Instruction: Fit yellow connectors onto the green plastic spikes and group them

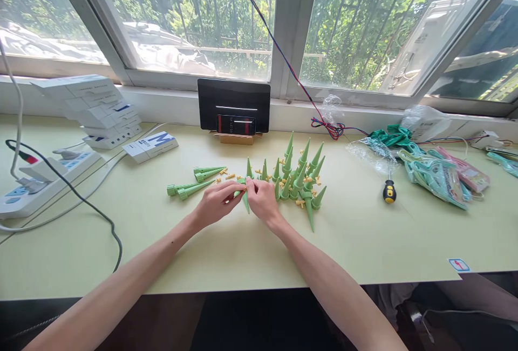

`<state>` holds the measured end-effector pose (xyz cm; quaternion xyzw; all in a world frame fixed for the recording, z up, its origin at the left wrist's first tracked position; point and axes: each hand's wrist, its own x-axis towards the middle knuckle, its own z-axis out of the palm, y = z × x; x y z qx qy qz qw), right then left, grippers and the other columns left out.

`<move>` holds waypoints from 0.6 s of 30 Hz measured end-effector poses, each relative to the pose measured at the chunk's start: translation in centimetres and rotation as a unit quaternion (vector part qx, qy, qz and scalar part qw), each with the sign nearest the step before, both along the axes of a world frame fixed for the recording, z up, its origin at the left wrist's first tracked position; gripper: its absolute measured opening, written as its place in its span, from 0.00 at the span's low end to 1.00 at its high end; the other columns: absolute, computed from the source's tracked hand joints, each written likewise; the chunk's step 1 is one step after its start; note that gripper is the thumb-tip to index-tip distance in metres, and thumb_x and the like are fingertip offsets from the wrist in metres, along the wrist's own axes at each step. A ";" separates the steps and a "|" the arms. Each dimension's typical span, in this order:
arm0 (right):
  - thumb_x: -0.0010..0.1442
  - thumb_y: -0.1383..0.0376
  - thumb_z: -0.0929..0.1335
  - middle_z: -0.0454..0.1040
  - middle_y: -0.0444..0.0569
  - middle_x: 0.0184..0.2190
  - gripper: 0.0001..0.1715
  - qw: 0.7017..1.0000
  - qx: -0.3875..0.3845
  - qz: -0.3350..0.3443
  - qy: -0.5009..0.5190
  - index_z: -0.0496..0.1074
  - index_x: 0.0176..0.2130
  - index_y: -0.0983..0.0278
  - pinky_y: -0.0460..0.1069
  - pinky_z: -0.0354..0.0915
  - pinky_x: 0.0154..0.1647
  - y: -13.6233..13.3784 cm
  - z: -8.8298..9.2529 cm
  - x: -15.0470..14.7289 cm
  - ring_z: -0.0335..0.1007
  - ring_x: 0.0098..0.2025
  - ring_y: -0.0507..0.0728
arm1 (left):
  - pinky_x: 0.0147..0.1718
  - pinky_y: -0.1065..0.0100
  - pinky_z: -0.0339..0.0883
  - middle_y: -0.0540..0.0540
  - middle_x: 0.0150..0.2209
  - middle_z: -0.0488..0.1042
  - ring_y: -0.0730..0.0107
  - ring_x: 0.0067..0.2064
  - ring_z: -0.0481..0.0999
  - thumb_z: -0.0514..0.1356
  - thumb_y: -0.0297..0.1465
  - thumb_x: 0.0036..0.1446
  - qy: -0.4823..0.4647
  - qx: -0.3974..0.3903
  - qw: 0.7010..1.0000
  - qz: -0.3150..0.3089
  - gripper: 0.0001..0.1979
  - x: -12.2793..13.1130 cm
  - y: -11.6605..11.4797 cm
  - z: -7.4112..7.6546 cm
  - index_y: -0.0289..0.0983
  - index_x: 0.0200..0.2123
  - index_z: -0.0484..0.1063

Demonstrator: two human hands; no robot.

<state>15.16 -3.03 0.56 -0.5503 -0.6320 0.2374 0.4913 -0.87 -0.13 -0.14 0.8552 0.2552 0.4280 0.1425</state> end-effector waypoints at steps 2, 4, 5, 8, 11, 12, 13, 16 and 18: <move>0.66 0.54 0.58 0.51 0.40 0.14 0.28 1.000 -0.014 0.003 0.008 0.57 0.18 0.62 0.49 0.47 0.23 0.0 0.1 0.0 0.47 0.20 0.51 | 0.33 0.69 0.68 0.45 0.34 0.79 0.72 0.28 0.74 0.59 0.27 0.61 -0.001 0.023 1.000 -0.005 0.09 0.0 0.1 0.0 0.41 0.41 0.78; 0.66 0.53 0.58 0.51 0.40 0.14 0.28 1.000 -0.023 0.004 0.017 0.58 0.18 0.62 0.48 0.47 0.23 -0.1 0.3 0.0 0.47 0.19 0.51 | 0.33 0.70 0.69 0.45 0.35 0.80 0.72 0.29 0.74 0.58 0.25 0.61 -0.003 0.064 0.998 -0.007 0.11 0.0 0.1 0.0 0.41 0.43 0.78; 0.66 0.53 0.59 0.50 0.40 0.14 0.28 1.000 -0.023 0.002 0.020 0.58 0.18 0.62 0.48 0.47 0.23 -0.1 0.3 0.0 0.47 0.20 0.51 | 0.32 0.71 0.69 0.45 0.35 0.80 0.73 0.29 0.75 0.58 0.24 0.61 -0.005 0.087 0.996 -0.008 0.11 0.0 0.2 0.0 0.40 0.43 0.77; 0.66 0.53 0.59 0.50 0.40 0.15 0.28 1.000 -0.010 -0.006 0.024 0.54 0.18 0.62 0.48 0.46 0.23 -0.2 0.3 -0.1 0.46 0.20 0.50 | 0.30 0.72 0.70 0.45 0.36 0.81 0.75 0.29 0.75 0.58 0.21 0.60 -0.018 0.140 0.990 -0.011 0.11 0.1 0.3 0.2 0.39 0.43 0.76; 0.67 0.53 0.59 0.49 0.40 0.16 0.29 1.000 0.004 -0.007 0.022 0.51 0.19 0.62 0.48 0.45 0.23 -0.2 0.2 -0.1 0.45 0.21 0.50 | 0.29 0.74 0.69 0.45 0.37 0.81 0.75 0.29 0.75 0.58 0.20 0.60 -0.028 0.154 0.988 -0.011 0.12 0.2 0.3 0.3 0.38 0.43 0.76; 0.67 0.53 0.59 0.49 0.40 0.16 0.29 1.000 0.006 -0.007 0.021 0.51 0.19 0.62 0.48 0.45 0.23 -0.2 0.2 -0.1 0.45 0.21 0.50 | 0.29 0.74 0.69 0.45 0.36 0.81 0.76 0.29 0.75 0.58 0.20 0.60 -0.030 0.151 0.988 -0.011 0.12 0.2 0.3 0.4 0.38 0.42 0.76; 0.67 0.53 0.59 0.49 0.40 0.16 0.29 1.000 0.007 -0.007 0.021 0.51 0.19 0.62 0.48 0.45 0.23 -0.2 0.2 -0.2 0.44 0.21 0.50 | 0.28 0.74 0.69 0.45 0.36 0.81 0.76 0.28 0.74 0.58 0.20 0.60 -0.031 0.146 0.989 -0.009 0.11 0.2 0.3 0.4 0.38 0.42 0.76; 0.67 0.53 0.59 0.49 0.40 0.16 0.29 1.000 0.010 -0.009 0.019 0.51 0.19 0.62 0.48 0.45 0.23 -0.2 0.2 -0.2 0.44 0.21 0.50 | 0.26 0.74 0.68 0.46 0.35 0.81 0.76 0.27 0.73 0.59 0.21 0.59 -0.034 0.131 0.991 -0.007 0.11 0.2 0.2 0.4 0.38 0.41 0.77; 0.67 0.53 0.59 0.49 0.40 0.16 0.29 1.000 0.012 -0.009 0.018 0.51 0.19 0.62 0.48 0.45 0.23 -0.2 0.2 -0.3 0.44 0.21 0.50 | 0.27 0.74 0.68 0.46 0.35 0.81 0.76 0.28 0.73 0.59 0.21 0.59 -0.035 0.126 0.991 -0.007 0.10 0.2 0.2 0.4 0.38 0.41 0.77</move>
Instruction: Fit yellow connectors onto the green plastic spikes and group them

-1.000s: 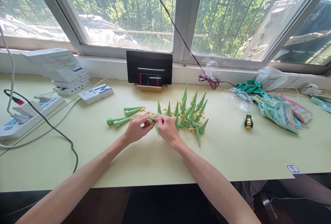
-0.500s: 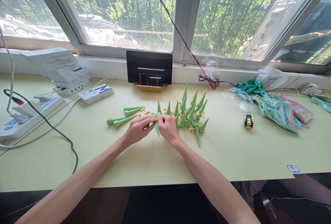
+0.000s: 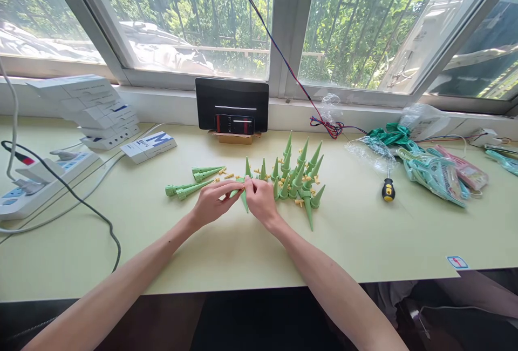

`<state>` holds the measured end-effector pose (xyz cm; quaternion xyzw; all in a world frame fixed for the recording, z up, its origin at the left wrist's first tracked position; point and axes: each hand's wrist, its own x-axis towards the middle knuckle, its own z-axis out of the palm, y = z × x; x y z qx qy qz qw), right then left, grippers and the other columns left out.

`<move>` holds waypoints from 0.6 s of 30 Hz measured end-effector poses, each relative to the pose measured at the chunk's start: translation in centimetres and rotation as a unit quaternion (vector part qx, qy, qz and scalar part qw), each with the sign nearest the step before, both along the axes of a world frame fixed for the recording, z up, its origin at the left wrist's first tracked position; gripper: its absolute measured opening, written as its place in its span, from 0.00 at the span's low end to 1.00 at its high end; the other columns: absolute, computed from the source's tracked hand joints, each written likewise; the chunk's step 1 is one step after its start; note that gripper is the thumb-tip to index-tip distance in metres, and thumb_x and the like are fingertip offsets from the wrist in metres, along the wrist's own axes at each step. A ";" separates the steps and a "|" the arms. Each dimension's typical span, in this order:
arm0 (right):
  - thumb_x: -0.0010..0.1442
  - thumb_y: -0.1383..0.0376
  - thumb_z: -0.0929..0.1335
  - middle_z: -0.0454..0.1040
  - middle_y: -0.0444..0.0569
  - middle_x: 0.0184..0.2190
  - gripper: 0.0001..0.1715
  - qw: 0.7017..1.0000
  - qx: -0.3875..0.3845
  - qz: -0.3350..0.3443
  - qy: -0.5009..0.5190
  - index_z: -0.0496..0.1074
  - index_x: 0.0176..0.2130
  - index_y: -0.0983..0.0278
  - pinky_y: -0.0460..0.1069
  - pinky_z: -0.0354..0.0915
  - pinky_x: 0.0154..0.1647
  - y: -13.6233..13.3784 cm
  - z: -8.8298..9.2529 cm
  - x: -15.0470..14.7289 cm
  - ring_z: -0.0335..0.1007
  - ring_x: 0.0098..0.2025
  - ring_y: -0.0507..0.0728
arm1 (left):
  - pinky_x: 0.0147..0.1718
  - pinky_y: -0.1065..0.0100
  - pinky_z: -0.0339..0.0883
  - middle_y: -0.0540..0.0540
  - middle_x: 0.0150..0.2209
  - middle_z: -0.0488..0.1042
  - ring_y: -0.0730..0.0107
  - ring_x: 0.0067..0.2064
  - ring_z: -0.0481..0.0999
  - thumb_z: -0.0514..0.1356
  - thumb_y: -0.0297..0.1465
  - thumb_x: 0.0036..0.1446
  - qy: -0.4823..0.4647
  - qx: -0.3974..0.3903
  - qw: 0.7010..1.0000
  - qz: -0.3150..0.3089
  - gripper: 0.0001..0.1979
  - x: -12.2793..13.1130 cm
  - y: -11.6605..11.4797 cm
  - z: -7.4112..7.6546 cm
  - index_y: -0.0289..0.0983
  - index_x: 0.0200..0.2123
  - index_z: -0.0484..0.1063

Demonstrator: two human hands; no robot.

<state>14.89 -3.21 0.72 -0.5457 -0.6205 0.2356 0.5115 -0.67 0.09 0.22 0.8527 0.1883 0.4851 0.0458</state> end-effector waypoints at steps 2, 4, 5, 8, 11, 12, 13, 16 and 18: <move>0.67 0.53 0.59 0.49 0.40 0.16 0.29 1.000 0.001 0.001 0.001 0.51 0.19 0.62 0.48 0.45 0.23 0.0 0.0 0.0 0.44 0.21 0.50 | 0.27 0.74 0.68 0.46 0.35 0.81 0.76 0.28 0.73 0.59 0.21 0.60 0.000 -0.004 1.000 0.000 0.10 0.0 0.0 0.0 0.38 0.41 0.77; 0.68 0.53 0.59 0.49 0.40 0.16 0.29 1.000 0.001 0.002 0.002 0.51 0.19 0.62 0.48 0.45 0.23 -0.1 0.0 0.0 0.44 0.21 0.50 | 0.26 0.74 0.67 0.46 0.35 0.81 0.77 0.27 0.72 0.59 0.21 0.60 0.000 -0.005 1.000 0.002 0.10 0.0 0.0 0.0 0.38 0.41 0.77; 0.68 0.53 0.59 0.49 0.40 0.16 0.29 1.000 0.001 0.003 0.003 0.51 0.19 0.62 0.48 0.45 0.23 -0.1 0.0 0.0 0.44 0.21 0.50 | 0.26 0.74 0.67 0.46 0.35 0.81 0.77 0.27 0.71 0.60 0.21 0.59 0.000 -0.006 1.000 0.002 0.10 0.0 0.0 0.0 0.38 0.41 0.77; 0.68 0.54 0.59 0.50 0.40 0.16 0.29 1.000 0.002 0.004 0.005 0.52 0.19 0.62 0.48 0.45 0.24 -0.1 0.0 0.1 0.44 0.21 0.50 | 0.26 0.74 0.67 0.46 0.35 0.81 0.77 0.27 0.71 0.60 0.21 0.59 -0.003 -0.010 1.000 0.002 0.10 0.0 0.0 0.1 0.38 0.41 0.77; 0.68 0.54 0.59 0.50 0.40 0.16 0.28 1.000 0.002 0.004 0.007 0.52 0.20 0.62 0.48 0.45 0.24 -0.1 0.0 0.0 0.45 0.21 0.51 | 0.26 0.74 0.67 0.47 0.35 0.81 0.77 0.26 0.71 0.60 0.22 0.59 -0.007 -0.015 1.000 0.005 0.09 0.1 -0.1 0.1 0.38 0.40 0.77; 0.68 0.54 0.59 0.50 0.40 0.17 0.28 1.000 0.004 0.004 0.006 0.52 0.20 0.62 0.48 0.45 0.24 -0.1 0.0 0.0 0.45 0.21 0.51 | 0.26 0.74 0.67 0.47 0.35 0.81 0.77 0.26 0.72 0.61 0.23 0.59 -0.009 -0.019 1.000 0.007 0.09 0.1 -0.1 0.1 0.39 0.40 0.77; 0.68 0.54 0.59 0.50 0.40 0.17 0.28 1.000 0.006 0.005 0.006 0.51 0.20 0.61 0.48 0.45 0.24 0.0 0.0 0.0 0.45 0.21 0.51 | 0.27 0.74 0.68 0.47 0.34 0.81 0.77 0.26 0.72 0.61 0.23 0.60 -0.012 -0.026 1.000 0.009 0.08 0.1 -0.1 0.1 0.39 0.40 0.77; 0.69 0.53 0.58 0.50 0.39 0.17 0.27 1.000 0.013 0.011 0.007 0.51 0.21 0.61 0.48 0.45 0.23 0.0 -0.2 -0.1 0.45 0.21 0.51 | 0.28 0.73 0.69 0.48 0.32 0.80 0.76 0.26 0.73 0.61 0.25 0.60 -0.022 -0.056 0.998 0.010 0.06 0.2 -0.1 0.3 0.38 0.39 0.78; 0.70 0.53 0.57 0.50 0.39 0.18 0.26 1.000 0.009 0.017 0.009 0.52 0.23 0.61 0.48 0.45 0.23 -0.1 -0.2 0.0 0.46 0.21 0.51 | 0.27 0.73 0.69 0.48 0.31 0.79 0.77 0.25 0.72 0.62 0.26 0.60 -0.028 -0.076 0.997 0.013 0.05 0.2 -0.1 0.4 0.37 0.37 0.78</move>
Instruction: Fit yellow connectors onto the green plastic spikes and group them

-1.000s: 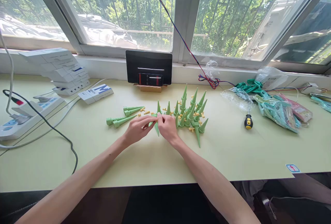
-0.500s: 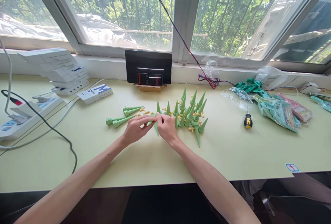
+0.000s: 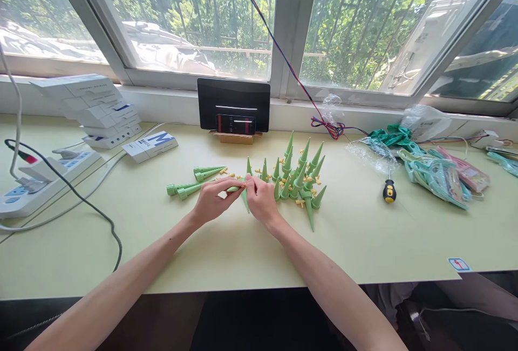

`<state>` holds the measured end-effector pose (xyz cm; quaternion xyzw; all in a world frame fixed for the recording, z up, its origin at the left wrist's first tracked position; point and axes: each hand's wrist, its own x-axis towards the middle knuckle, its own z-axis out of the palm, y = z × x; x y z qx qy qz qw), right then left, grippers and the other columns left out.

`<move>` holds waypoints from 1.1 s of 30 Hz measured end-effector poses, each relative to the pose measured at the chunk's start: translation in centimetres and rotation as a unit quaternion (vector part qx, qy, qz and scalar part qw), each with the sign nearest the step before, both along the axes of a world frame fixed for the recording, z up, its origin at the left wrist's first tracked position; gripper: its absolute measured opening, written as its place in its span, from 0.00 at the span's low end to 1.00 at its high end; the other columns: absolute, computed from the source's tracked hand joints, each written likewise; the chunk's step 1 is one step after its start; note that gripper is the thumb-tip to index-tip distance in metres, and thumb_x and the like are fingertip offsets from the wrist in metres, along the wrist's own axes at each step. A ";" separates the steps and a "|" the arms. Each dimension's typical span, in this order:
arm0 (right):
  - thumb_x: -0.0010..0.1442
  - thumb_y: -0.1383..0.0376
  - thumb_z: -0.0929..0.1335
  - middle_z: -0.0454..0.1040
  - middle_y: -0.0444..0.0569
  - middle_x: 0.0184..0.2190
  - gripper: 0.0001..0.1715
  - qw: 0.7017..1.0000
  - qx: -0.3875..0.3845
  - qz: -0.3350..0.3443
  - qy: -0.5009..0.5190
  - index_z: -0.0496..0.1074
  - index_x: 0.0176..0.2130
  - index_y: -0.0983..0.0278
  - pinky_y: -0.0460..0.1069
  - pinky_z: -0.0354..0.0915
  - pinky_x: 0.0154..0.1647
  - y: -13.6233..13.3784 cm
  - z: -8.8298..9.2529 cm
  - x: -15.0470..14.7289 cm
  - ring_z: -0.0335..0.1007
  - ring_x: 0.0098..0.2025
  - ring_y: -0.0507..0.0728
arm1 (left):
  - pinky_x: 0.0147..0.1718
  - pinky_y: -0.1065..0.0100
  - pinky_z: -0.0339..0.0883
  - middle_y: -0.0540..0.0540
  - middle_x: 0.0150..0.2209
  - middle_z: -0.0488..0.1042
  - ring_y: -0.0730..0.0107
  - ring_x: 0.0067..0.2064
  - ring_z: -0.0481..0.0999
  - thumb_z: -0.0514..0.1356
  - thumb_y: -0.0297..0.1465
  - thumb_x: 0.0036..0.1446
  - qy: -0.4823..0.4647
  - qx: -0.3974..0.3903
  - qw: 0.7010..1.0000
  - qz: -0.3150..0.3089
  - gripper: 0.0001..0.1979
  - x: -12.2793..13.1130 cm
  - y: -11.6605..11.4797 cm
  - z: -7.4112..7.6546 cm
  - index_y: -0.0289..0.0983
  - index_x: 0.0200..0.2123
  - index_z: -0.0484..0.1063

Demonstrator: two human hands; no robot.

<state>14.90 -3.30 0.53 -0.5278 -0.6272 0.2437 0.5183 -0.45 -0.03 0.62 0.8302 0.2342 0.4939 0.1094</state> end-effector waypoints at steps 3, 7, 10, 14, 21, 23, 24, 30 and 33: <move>0.71 0.53 0.55 0.52 0.39 0.18 0.24 1.000 -0.017 0.016 -0.002 0.54 0.26 0.60 0.47 0.46 0.23 -0.1 0.1 0.2 0.49 0.20 0.51 | 0.27 0.73 0.69 0.48 0.31 0.79 0.76 0.26 0.73 0.62 0.27 0.61 -0.013 -0.024 1.000 0.006 0.04 0.0 0.0 0.2 0.37 0.37 0.78; 0.71 0.53 0.55 0.52 0.38 0.18 0.23 0.999 -0.020 0.034 -0.015 0.54 0.26 0.59 0.47 0.46 0.23 -0.1 0.1 0.3 0.50 0.19 0.51 | 0.27 0.74 0.70 0.47 0.33 0.80 0.76 0.27 0.75 0.61 0.27 0.61 -0.015 -0.036 0.999 0.001 0.04 -0.1 0.0 0.1 0.37 0.37 0.78; 0.71 0.54 0.56 0.51 0.38 0.18 0.23 0.999 -0.002 0.029 -0.030 0.53 0.25 0.60 0.48 0.46 0.23 0.0 0.0 0.4 0.47 0.20 0.51 | 0.27 0.74 0.70 0.48 0.31 0.79 0.76 0.26 0.74 0.61 0.27 0.60 -0.008 -0.027 1.000 0.002 0.04 -0.1 0.0 0.0 0.37 0.36 0.78; 0.70 0.55 0.56 0.51 0.38 0.18 0.24 0.999 0.016 0.018 -0.045 0.52 0.24 0.60 0.48 0.45 0.24 0.1 -0.1 0.4 0.45 0.21 0.51 | 0.26 0.74 0.68 0.49 0.30 0.79 0.79 0.23 0.70 0.61 0.26 0.60 0.008 -0.006 1.000 0.012 0.04 -0.2 0.0 -0.1 0.37 0.36 0.77; 0.69 0.55 0.56 0.51 0.39 0.17 0.25 0.999 0.000 0.002 -0.053 0.51 0.22 0.60 0.48 0.47 0.24 0.0 0.2 0.4 0.47 0.21 0.51 | 0.27 0.74 0.68 0.49 0.31 0.79 0.79 0.23 0.69 0.60 0.26 0.61 0.023 0.025 0.999 0.013 0.05 -0.2 0.1 -0.6 0.38 0.38 0.77; 0.69 0.54 0.56 0.52 0.39 0.16 0.26 0.998 -0.014 -0.003 -0.054 0.51 0.22 0.60 0.48 0.48 0.24 0.0 0.3 0.3 0.48 0.20 0.51 | 0.27 0.74 0.68 0.49 0.31 0.79 0.78 0.23 0.69 0.60 0.26 0.61 0.025 0.038 0.999 0.014 0.06 -0.2 0.2 -0.7 0.38 0.38 0.77; 0.69 0.54 0.56 0.52 0.39 0.16 0.26 0.998 -0.021 -0.004 -0.053 0.51 0.22 0.60 0.48 0.48 0.24 0.0 0.3 0.3 0.49 0.20 0.51 | 0.27 0.73 0.68 0.48 0.31 0.79 0.78 0.23 0.69 0.60 0.26 0.61 0.027 0.046 0.998 0.014 0.06 -0.2 0.2 -0.7 0.39 0.38 0.77; 0.68 0.55 0.57 0.52 0.39 0.14 0.26 0.999 -0.034 -0.009 -0.036 0.51 0.21 0.60 0.48 0.49 0.22 0.0 0.3 0.3 0.50 0.18 0.51 | 0.27 0.73 0.68 0.46 0.33 0.80 0.76 0.26 0.73 0.58 0.24 0.62 0.044 0.088 0.995 0.000 0.08 -0.3 0.2 -0.5 0.38 0.41 0.76; 0.67 0.55 0.58 0.52 0.39 0.13 0.25 0.998 -0.055 -0.001 -0.012 0.51 0.21 0.60 0.47 0.50 0.21 0.0 0.2 0.2 0.52 0.17 0.51 | 0.28 0.73 0.69 0.46 0.33 0.80 0.75 0.27 0.74 0.58 0.23 0.62 0.051 0.100 0.994 -0.008 0.09 -0.3 0.1 -0.4 0.38 0.42 0.76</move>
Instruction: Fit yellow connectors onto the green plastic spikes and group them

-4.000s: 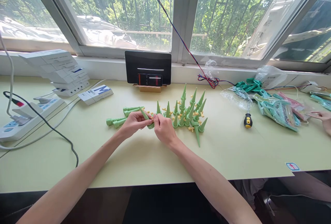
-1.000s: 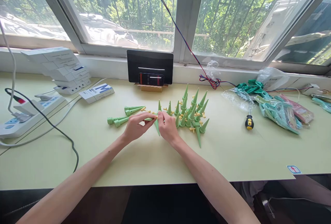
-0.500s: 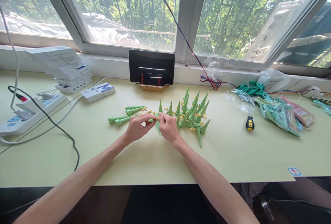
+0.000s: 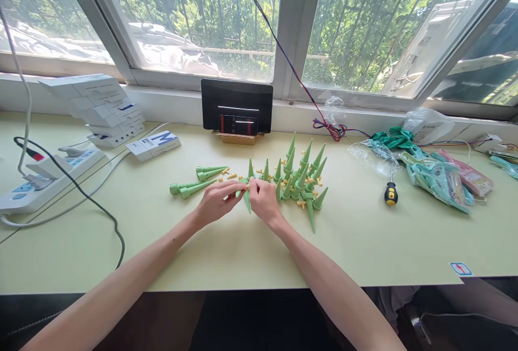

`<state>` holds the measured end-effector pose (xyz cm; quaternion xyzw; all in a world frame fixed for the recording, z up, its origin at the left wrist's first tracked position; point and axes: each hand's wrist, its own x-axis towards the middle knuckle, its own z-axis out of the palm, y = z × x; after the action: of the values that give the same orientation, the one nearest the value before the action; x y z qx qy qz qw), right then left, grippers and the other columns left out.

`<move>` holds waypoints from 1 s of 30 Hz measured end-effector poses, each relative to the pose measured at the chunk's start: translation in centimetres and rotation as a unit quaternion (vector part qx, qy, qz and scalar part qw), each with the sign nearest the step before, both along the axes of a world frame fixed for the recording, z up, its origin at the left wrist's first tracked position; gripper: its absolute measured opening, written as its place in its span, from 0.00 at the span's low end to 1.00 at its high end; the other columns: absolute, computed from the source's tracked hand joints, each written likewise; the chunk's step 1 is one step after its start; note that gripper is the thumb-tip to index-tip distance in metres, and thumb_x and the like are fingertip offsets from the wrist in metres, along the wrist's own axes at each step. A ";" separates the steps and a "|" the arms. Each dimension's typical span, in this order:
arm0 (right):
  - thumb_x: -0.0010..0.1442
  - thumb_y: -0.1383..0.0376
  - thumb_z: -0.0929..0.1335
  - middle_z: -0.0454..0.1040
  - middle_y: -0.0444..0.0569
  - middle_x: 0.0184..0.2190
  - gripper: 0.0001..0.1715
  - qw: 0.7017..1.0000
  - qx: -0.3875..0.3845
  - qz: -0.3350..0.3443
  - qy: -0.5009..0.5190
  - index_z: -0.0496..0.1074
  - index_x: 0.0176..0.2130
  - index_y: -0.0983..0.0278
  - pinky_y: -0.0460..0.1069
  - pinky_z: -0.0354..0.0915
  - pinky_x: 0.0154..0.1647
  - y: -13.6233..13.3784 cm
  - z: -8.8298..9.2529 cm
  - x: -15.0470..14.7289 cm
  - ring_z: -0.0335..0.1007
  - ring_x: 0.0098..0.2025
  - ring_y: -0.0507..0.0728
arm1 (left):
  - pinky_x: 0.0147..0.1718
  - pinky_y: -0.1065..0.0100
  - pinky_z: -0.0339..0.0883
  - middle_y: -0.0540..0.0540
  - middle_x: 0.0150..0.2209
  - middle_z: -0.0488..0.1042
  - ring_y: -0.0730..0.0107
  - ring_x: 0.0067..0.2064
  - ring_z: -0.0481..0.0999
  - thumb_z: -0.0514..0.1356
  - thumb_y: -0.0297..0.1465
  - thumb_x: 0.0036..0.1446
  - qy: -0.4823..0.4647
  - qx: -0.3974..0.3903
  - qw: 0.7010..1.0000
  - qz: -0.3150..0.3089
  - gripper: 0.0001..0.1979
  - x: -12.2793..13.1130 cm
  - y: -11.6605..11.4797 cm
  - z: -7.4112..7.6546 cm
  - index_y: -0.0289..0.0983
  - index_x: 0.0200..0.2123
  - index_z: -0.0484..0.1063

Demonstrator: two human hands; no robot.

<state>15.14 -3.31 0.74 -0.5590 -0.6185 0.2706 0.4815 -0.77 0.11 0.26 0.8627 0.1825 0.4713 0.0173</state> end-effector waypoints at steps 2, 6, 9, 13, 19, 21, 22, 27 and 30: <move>0.67 0.55 0.58 0.52 0.39 0.12 0.25 1.000 -0.019 0.005 0.023 0.52 0.21 0.60 0.47 0.50 0.19 0.0 0.0 -0.1 0.53 0.16 0.51 | 0.29 0.73 0.69 0.46 0.33 0.80 0.75 0.28 0.76 0.57 0.22 0.61 0.002 0.013 1.000 -0.005 0.10 0.0 0.1 0.0 0.38 0.43 0.75; 0.66 0.53 0.59 0.52 0.38 0.11 0.25 0.997 -0.039 0.014 0.058 0.52 0.20 0.59 0.47 0.50 0.17 0.0 0.0 -0.2 0.55 0.13 0.51 | 0.30 0.72 0.70 0.45 0.34 0.80 0.72 0.31 0.78 0.56 0.20 0.61 0.012 0.044 0.999 -0.012 0.13 -0.1 0.3 -0.2 0.39 0.45 0.74; 0.65 0.53 0.59 0.51 0.38 0.11 0.25 0.995 -0.050 0.021 0.080 0.52 0.20 0.59 0.47 0.50 0.15 -0.1 0.1 -0.2 0.56 0.12 0.51 | 0.31 0.71 0.72 0.45 0.35 0.80 0.71 0.32 0.79 0.54 0.21 0.61 0.022 0.057 0.998 -0.014 0.14 -0.1 0.4 -0.2 0.39 0.47 0.73; 0.64 0.53 0.60 0.51 0.37 0.12 0.25 0.992 -0.068 0.027 0.103 0.53 0.20 0.59 0.47 0.49 0.13 -0.2 0.2 -0.2 0.56 0.11 0.51 | 0.30 0.71 0.71 0.44 0.35 0.80 0.71 0.32 0.79 0.53 0.21 0.62 0.032 0.066 0.997 -0.016 0.14 -0.2 0.3 -0.1 0.38 0.47 0.73; 0.64 0.53 0.60 0.51 0.37 0.12 0.24 0.991 -0.073 0.021 0.115 0.53 0.20 0.59 0.46 0.51 0.13 -0.3 0.3 -0.3 0.55 0.11 0.50 | 0.33 0.71 0.73 0.43 0.37 0.80 0.70 0.34 0.80 0.54 0.22 0.62 0.038 0.058 0.997 -0.017 0.14 -0.3 0.5 -0.6 0.39 0.48 0.73; 0.64 0.54 0.60 0.51 0.37 0.12 0.24 0.990 -0.073 0.020 0.117 0.53 0.20 0.59 0.46 0.50 0.13 -0.3 0.2 -0.3 0.55 0.11 0.50 | 0.32 0.71 0.73 0.43 0.37 0.80 0.70 0.34 0.80 0.54 0.21 0.62 0.034 0.058 0.998 -0.016 0.15 -0.3 0.5 -0.8 0.39 0.48 0.73; 0.64 0.54 0.60 0.51 0.37 0.12 0.24 0.990 -0.074 0.020 0.119 0.53 0.20 0.59 0.46 0.50 0.13 -0.3 0.3 -0.3 0.54 0.11 0.50 | 0.32 0.71 0.72 0.43 0.37 0.80 0.70 0.34 0.79 0.54 0.21 0.62 0.029 0.055 0.998 -0.015 0.15 -0.2 0.5 -0.8 0.39 0.48 0.73; 0.64 0.53 0.61 0.50 0.37 0.13 0.24 0.987 -0.084 0.021 0.138 0.53 0.21 0.59 0.46 0.47 0.11 -0.4 0.3 -0.4 0.52 0.10 0.49 | 0.31 0.72 0.72 0.45 0.36 0.81 0.73 0.31 0.78 0.56 0.22 0.61 0.001 0.011 1.000 -0.011 0.13 0.0 0.3 -0.6 0.39 0.45 0.75; 0.64 0.52 0.61 0.51 0.37 0.13 0.25 0.986 -0.084 0.021 0.140 0.53 0.21 0.59 0.46 0.48 0.11 -0.3 0.2 -0.4 0.52 0.10 0.49 | 0.27 0.73 0.70 0.46 0.34 0.81 0.76 0.26 0.75 0.57 0.24 0.61 -0.008 -0.020 1.000 -0.004 0.11 0.1 0.1 -0.5 0.39 0.43 0.76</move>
<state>14.75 -3.63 0.97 -0.5408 -0.5317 0.4077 0.5086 -0.67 0.22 -0.28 0.8592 0.1887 0.4741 0.0380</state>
